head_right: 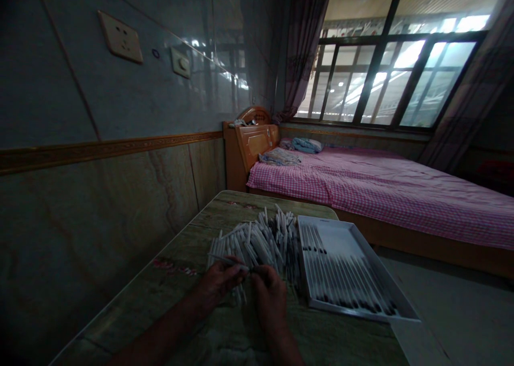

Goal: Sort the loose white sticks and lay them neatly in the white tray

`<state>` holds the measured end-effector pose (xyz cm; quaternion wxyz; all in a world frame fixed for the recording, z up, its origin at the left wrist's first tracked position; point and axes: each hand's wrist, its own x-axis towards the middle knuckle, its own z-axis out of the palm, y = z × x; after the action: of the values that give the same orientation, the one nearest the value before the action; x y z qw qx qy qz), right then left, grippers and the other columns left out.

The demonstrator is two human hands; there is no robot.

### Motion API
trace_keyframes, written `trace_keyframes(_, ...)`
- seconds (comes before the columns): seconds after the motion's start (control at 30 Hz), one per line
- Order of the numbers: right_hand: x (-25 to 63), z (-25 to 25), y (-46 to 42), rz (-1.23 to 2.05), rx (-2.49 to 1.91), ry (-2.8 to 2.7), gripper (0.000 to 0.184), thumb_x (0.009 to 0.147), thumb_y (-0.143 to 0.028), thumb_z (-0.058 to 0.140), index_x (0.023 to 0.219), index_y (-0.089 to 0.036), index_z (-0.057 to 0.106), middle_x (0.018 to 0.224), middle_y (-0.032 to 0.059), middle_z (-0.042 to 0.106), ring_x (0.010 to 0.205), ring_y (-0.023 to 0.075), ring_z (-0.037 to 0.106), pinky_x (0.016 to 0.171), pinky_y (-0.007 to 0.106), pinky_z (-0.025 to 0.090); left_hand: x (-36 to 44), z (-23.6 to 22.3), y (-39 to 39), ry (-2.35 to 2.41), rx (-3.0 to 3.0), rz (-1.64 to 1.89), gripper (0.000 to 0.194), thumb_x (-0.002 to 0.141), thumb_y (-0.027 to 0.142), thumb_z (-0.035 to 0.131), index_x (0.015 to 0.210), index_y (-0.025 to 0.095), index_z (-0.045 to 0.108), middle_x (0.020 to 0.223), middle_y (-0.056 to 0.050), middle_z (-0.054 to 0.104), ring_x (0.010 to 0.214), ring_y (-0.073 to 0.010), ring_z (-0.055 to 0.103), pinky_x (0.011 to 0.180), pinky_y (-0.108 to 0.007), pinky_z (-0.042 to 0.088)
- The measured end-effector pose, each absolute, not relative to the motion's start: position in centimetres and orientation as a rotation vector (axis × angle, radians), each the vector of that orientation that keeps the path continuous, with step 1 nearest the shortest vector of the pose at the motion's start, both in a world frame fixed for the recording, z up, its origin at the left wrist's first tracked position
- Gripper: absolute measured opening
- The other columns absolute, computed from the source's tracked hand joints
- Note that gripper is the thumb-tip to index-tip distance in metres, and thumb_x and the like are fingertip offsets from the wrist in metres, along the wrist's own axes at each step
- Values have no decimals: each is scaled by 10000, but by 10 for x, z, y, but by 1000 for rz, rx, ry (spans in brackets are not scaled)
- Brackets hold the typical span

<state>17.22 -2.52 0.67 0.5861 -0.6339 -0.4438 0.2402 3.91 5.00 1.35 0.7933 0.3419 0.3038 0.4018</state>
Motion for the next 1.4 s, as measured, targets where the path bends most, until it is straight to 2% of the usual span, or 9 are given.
trace_keyframes(0.37, 172, 4, -25, 536, -1478, -1033, 162, 731, -307, 575, 783, -216, 699, 743, 12, 714, 717, 184, 650, 650, 253, 491, 39, 11, 50, 676, 738, 877, 365, 523, 242, 865, 789, 143, 636, 744, -49, 728, 687, -159, 690, 644, -240, 531)
trace_keyframes(0.8, 172, 4, -25, 525, -1495, -1061, 147, 733, -291, 572, 774, -222, 696, 753, 7, 720, 739, 185, 659, 671, 260, 498, 42, 12, 48, 718, 770, 874, 394, 463, 278, 884, 745, 146, 643, 697, -33, 721, 638, -144, 676, 593, -219, 520)
trace_keyframes(0.9, 172, 4, -25, 524, -1497, -1033, 169, 730, -302, 580, 820, -212, 691, 787, 19, 725, 757, 192, 663, 679, 268, 502, 42, 12, 47, 729, 793, 864, 383, 484, 295, 875, 759, 146, 654, 695, -39, 721, 645, -148, 675, 592, -223, 518)
trace_keyframes(1.0, 171, 5, -26, 506, -1511, -1093, 160, 771, -311, 558, 828, -217, 675, 783, 15, 716, 749, 180, 655, 671, 255, 489, 42, 13, 46, 755, 810, 865, 405, 471, 316, 875, 766, 148, 655, 692, -40, 722, 631, -151, 671, 566, -225, 510)
trace_keyframes(1.13, 169, 5, -28, 372, -1533, -1283, 154, 855, -291, 488, 793, -223, 612, 718, -9, 651, 669, 144, 605, 624, 232, 447, 44, 10, 47, 791, 851, 906, 436, 433, 369, 876, 728, 150, 640, 621, -17, 702, 567, -145, 649, 520, -225, 487)
trace_keyframes(1.27, 168, -10, -26, 125, -1586, -1395, 237, 913, -298, 411, 717, -234, 529, 633, -18, 563, 551, 138, 528, 526, 242, 393, 47, 2, 46, 807, 957, 933, 417, 474, 411, 846, 721, 147, 639, 576, -11, 682, 543, -156, 640, 504, -236, 471)
trace_keyframes(1.4, 177, -32, -22, -208, -1590, -1553, 277, 939, -250, 355, 800, -231, 594, 717, 31, 602, 597, 166, 554, 550, 273, 401, 50, 6, 39, 818, 1020, 938, 401, 488, 417, 830, 717, 145, 644, 564, -6, 670, 549, -156, 630, 520, -245, 469)
